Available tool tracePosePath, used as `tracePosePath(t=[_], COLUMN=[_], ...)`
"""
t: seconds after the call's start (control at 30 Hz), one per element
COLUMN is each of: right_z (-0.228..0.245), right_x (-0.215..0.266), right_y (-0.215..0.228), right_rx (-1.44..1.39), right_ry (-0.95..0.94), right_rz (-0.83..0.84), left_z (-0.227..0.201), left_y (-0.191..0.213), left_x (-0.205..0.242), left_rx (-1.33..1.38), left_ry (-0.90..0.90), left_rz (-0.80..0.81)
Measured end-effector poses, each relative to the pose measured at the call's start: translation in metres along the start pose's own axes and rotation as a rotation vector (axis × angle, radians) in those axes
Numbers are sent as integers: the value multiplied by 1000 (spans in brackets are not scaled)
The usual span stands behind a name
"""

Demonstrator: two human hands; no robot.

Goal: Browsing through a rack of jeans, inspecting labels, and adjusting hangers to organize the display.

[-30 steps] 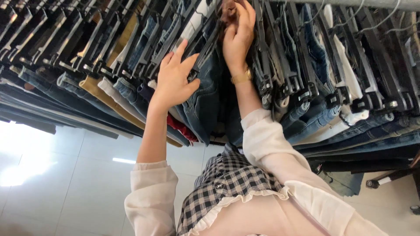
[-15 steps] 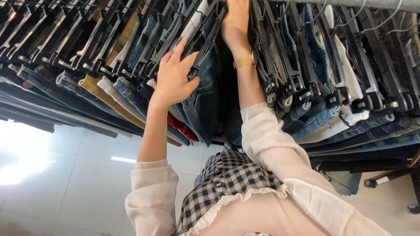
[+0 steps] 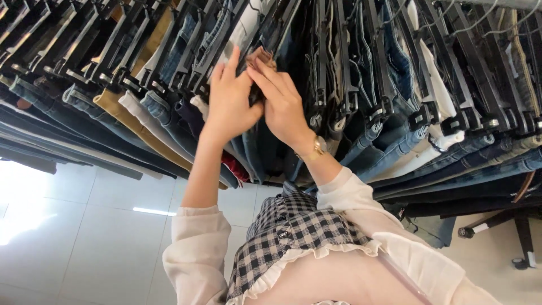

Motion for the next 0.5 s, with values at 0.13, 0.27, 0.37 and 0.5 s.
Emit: tracePosePath(t=[0.13, 0.27, 0.37, 0.5], right_z=[19, -5, -8, 42], right_x=[5, 36, 68, 40], right_y=[37, 51, 22, 15], right_rx=[-89, -317, -775, -886], right_ry=[38, -165, -360, -243], right_rz=[-129, -134, 61, 520], left_z=[-17, -60, -66, -46], left_y=[-4, 22, 8, 25], left_x=[33, 74, 97, 126], left_rx=[88, 347, 352, 449], left_ry=[3, -187, -250, -204], left_rz=[-220, -524, -602, -804])
Point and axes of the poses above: each hand's wrist, its own x-axis away from the middle knuckle, its own y-axis out of the back of the hand, z = x × y, the point moved 10 cm from there along -x, towards the middle knuckle, and after that the axes turned 3 degrees about z, right-handed, at the moved point
